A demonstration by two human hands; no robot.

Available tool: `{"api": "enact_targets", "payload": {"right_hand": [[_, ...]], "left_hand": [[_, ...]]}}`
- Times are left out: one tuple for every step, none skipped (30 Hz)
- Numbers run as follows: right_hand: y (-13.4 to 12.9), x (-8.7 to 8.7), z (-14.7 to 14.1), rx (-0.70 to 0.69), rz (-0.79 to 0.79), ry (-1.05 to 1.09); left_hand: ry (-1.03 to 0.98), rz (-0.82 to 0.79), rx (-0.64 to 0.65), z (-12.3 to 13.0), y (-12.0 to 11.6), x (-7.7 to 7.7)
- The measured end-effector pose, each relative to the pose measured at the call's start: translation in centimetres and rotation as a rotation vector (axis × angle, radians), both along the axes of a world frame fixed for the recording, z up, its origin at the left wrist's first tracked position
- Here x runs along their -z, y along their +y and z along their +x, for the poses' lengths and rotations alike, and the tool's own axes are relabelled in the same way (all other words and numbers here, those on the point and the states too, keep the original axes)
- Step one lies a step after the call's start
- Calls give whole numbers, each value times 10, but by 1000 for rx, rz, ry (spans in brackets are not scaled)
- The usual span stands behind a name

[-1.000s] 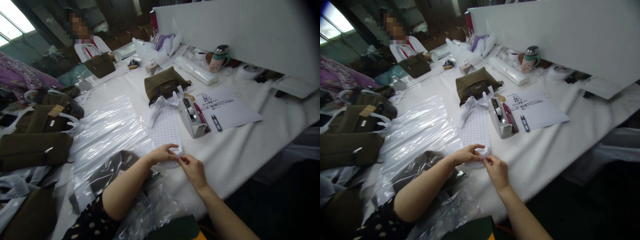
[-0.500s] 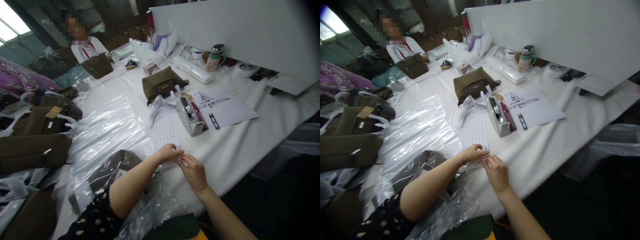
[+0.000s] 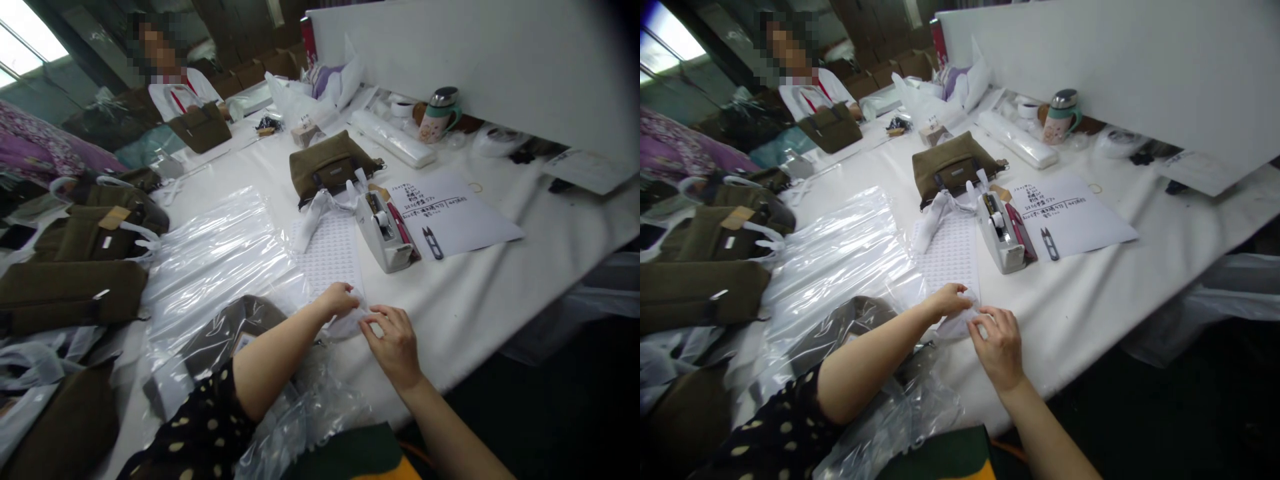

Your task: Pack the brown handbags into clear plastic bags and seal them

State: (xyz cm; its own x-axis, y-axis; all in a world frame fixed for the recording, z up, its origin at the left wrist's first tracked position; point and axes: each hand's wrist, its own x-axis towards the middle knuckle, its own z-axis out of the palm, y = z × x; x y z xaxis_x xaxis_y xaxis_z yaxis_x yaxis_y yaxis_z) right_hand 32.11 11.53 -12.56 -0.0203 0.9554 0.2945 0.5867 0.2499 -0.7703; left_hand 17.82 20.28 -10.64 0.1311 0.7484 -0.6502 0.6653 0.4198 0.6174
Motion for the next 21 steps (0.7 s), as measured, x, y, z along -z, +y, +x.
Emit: {"api": "enact_targets", "payload": {"right_hand": [[0,-8,1,20,-38,91],[0,-16,1,35,-116,227],[0,-24,1,37,-226,395],[1,-32,-1,21,-356,577],[1,-40,-4,-9,-490,745],[2,-48,-8,-51,-608,881],[3,-55,-14,-99,-702,973],[4,-62,-21,-156,-777,1022],[4,-69,-30,-213,-836,1040],[5,-76,-41,-270,-888,1037],[4,-83,-55,-333,-936,1018],[3,-90,-70,-401,-984,989],[0,-96,-88,-474,-1030,953],[-4,-103,-107,-551,-1074,910],[-9,-109,-127,-631,-1116,857],[-17,-115,-149,-710,-1157,801],[-25,-120,-170,-784,-1194,743],[-34,-124,-191,-850,-1229,685],[-43,-127,-211,-912,-1261,631],[-51,-128,-231,-973,-1290,581],[-59,-128,-249,-1028,-1316,535]], "left_hand": [[23,48,-12,-1,1,-7],[46,128,-23,-4,1,-17],[64,248,-29,-8,-3,-28],[73,402,-29,-14,-11,-41],[78,574,-25,-22,-24,-54],[85,748,-18,-31,-42,-67],[93,907,-9,-41,-64,-78],[103,1033,-1,-50,-90,-87],[112,1116,-1,-60,-118,-92],[130,1175,-3,-68,-147,-95],[156,1215,-11,-76,-175,-96],[189,1239,-31,-84,-202,-94],[230,1250,-72,-91,-226,-90],[281,1253,-137,-100,-248,-86],[342,1249,-219,-108,-267,-82],[407,1237,-309,-117,-283,-77],[473,1219,-401,-127,-295,-73],[534,1194,-488,-136,-306,-70],[587,1164,-564,-145,-314,-67],[625,1130,-623,-152,-320,-64],[647,1096,-665,-159,-324,-62]]}}
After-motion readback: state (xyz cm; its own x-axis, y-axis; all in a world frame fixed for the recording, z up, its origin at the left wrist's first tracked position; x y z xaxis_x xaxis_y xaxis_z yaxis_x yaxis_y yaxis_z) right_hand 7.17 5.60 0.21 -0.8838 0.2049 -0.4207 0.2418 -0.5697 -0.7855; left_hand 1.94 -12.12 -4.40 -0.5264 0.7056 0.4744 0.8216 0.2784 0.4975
